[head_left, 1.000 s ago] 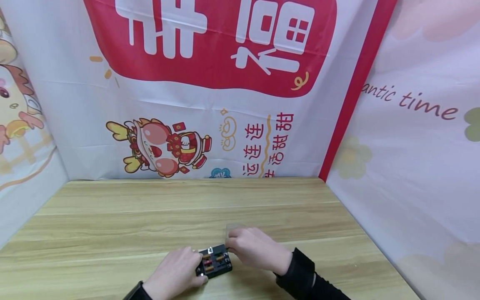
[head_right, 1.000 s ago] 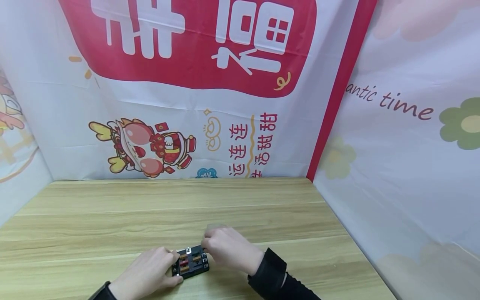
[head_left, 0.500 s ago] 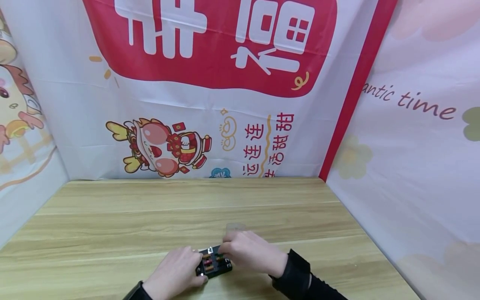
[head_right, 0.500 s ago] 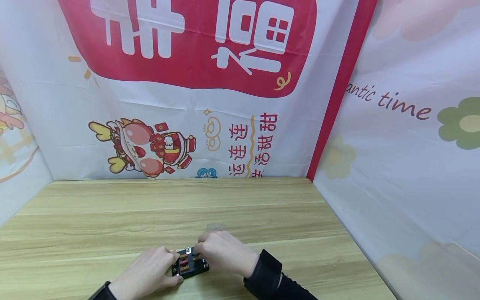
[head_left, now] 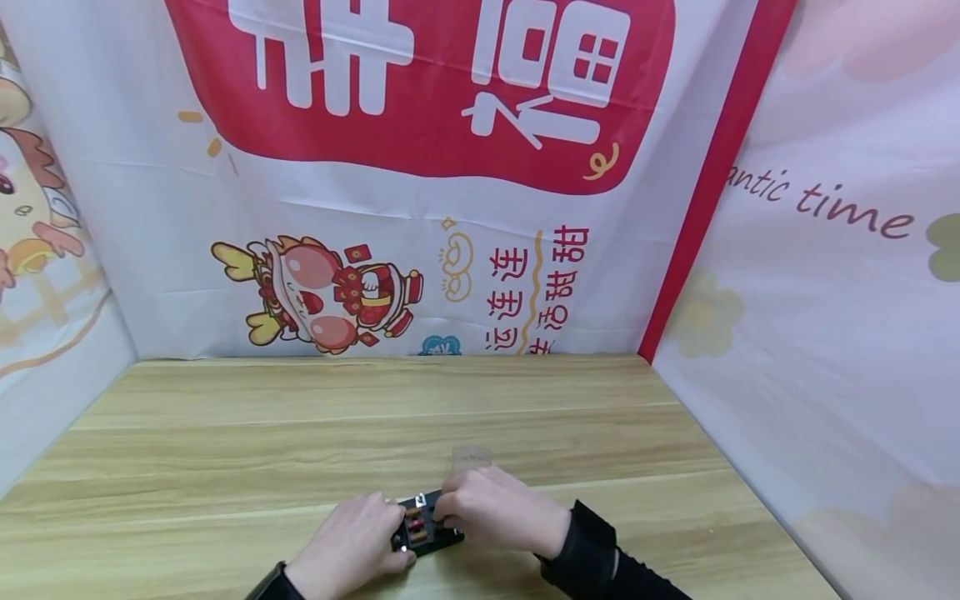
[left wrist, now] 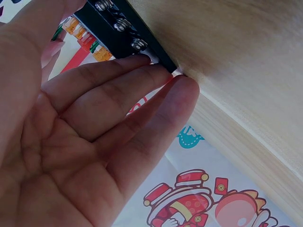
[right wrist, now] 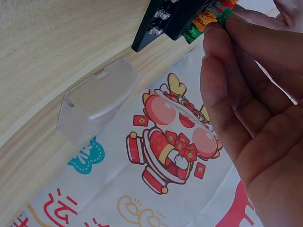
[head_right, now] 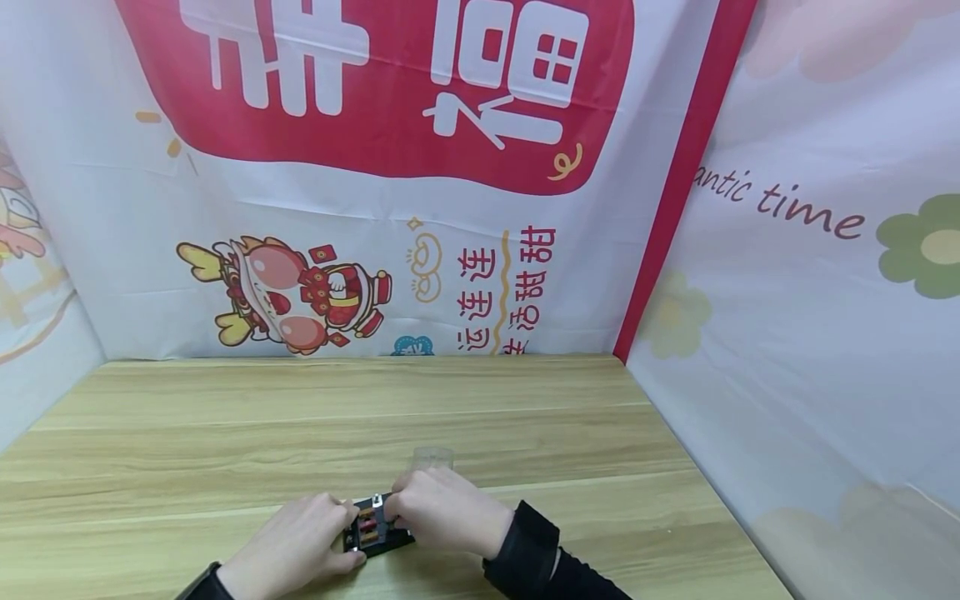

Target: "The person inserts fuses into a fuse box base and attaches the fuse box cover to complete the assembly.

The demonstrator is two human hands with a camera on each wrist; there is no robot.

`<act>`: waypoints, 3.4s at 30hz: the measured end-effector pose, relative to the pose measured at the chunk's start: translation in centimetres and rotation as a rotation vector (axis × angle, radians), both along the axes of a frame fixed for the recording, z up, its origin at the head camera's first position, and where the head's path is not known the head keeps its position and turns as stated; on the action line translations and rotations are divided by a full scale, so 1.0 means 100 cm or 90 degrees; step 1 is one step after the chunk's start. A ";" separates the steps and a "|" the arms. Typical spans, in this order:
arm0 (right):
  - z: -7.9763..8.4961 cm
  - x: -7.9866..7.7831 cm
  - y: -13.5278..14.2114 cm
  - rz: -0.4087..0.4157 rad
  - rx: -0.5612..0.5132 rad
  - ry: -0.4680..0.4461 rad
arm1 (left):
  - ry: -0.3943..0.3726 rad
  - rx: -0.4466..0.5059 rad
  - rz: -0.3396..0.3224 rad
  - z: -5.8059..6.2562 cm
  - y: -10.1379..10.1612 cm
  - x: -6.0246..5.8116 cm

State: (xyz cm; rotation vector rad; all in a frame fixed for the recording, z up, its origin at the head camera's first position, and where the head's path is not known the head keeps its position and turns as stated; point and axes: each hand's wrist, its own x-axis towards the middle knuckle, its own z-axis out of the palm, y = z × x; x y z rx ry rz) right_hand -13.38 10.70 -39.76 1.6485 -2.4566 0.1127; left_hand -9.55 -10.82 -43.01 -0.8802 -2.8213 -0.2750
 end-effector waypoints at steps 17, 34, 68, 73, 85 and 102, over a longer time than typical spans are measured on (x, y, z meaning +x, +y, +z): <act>-0.004 0.003 -0.003 -0.004 0.026 -0.007 | 0.000 -0.007 -0.004 0.001 0.001 0.002; -0.006 0.008 -0.008 -0.002 0.021 0.008 | -0.001 -0.006 -0.011 0.000 -0.002 0.005; -0.005 0.012 -0.011 0.012 0.026 0.055 | 0.016 0.003 -0.017 0.000 -0.004 0.006; -0.005 0.012 -0.012 0.010 0.027 0.072 | 0.020 0.000 -0.020 0.000 -0.005 0.006; -0.005 0.009 -0.010 0.003 0.036 0.033 | 0.017 0.000 -0.020 0.000 -0.005 0.006; -0.001 0.005 -0.006 -0.015 0.004 0.010 | 0.012 -0.005 -0.015 0.000 -0.006 0.005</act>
